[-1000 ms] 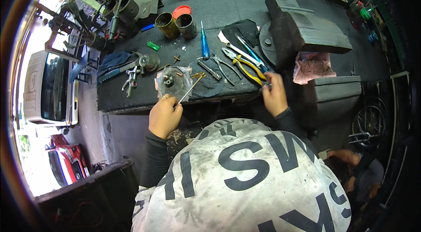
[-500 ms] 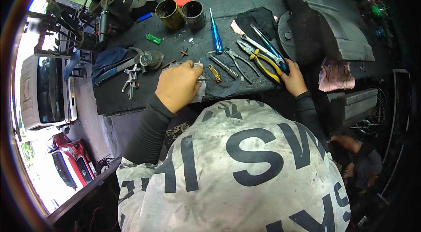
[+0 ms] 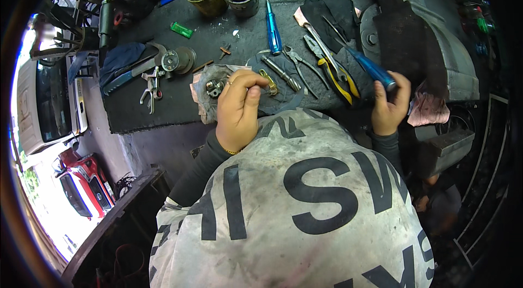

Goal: The person sits on the floor and uses pliers and a spray can to clean and adjust a small metal rod with a spring. They repeatedly bend the rod, spray it, and inspect it while handling it with both hands. The workspace includes scattered tools and parts on the floor and a nearby workbench.

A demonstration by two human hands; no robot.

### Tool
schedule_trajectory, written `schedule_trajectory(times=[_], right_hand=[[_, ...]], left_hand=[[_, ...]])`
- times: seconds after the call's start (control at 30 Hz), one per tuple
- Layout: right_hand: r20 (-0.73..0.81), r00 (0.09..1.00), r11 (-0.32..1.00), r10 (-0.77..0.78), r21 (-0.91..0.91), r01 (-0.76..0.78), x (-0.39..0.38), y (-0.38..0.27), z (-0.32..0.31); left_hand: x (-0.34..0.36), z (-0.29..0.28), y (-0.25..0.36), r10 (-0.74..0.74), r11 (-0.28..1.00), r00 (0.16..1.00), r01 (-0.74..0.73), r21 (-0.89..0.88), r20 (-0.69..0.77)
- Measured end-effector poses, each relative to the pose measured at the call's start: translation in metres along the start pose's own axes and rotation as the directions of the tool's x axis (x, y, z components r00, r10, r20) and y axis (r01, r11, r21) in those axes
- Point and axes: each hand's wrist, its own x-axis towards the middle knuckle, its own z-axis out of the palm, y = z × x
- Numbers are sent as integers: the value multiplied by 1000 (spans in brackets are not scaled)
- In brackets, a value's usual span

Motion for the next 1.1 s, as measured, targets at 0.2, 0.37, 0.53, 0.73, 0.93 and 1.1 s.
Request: schedule_trajectory(times=[0.2, 0.37, 0.53, 0.73, 0.93, 1.1], right_hand=[[32, 999, 614, 16, 789, -35, 43, -53, 36], [415, 907, 256, 72, 871, -419, 54, -81, 75], [450, 893, 263, 20, 859, -439, 28, -72, 103], [717, 696, 902, -30, 320, -291, 21, -84, 109], [956, 280, 896, 91, 44, -442, -5, -72, 137], [984, 148, 582, 104, 61, -811, -16, -80, 140]], left_hand=[[-33, 15, -5, -222, 608, 970, 54, -792, -104], [-38, 10, -9, -120, 616, 993, 75, -784, 1], [-52, 13, -8, -92, 715, 989, -18, -699, -120], [-74, -14, -28, -172, 920, 945, 53, -388, -278], [-88, -33, -38, -292, 940, 903, 210, -267, -315], [-83, -29, -32, -324, 922, 910, 243, -301, -258]])
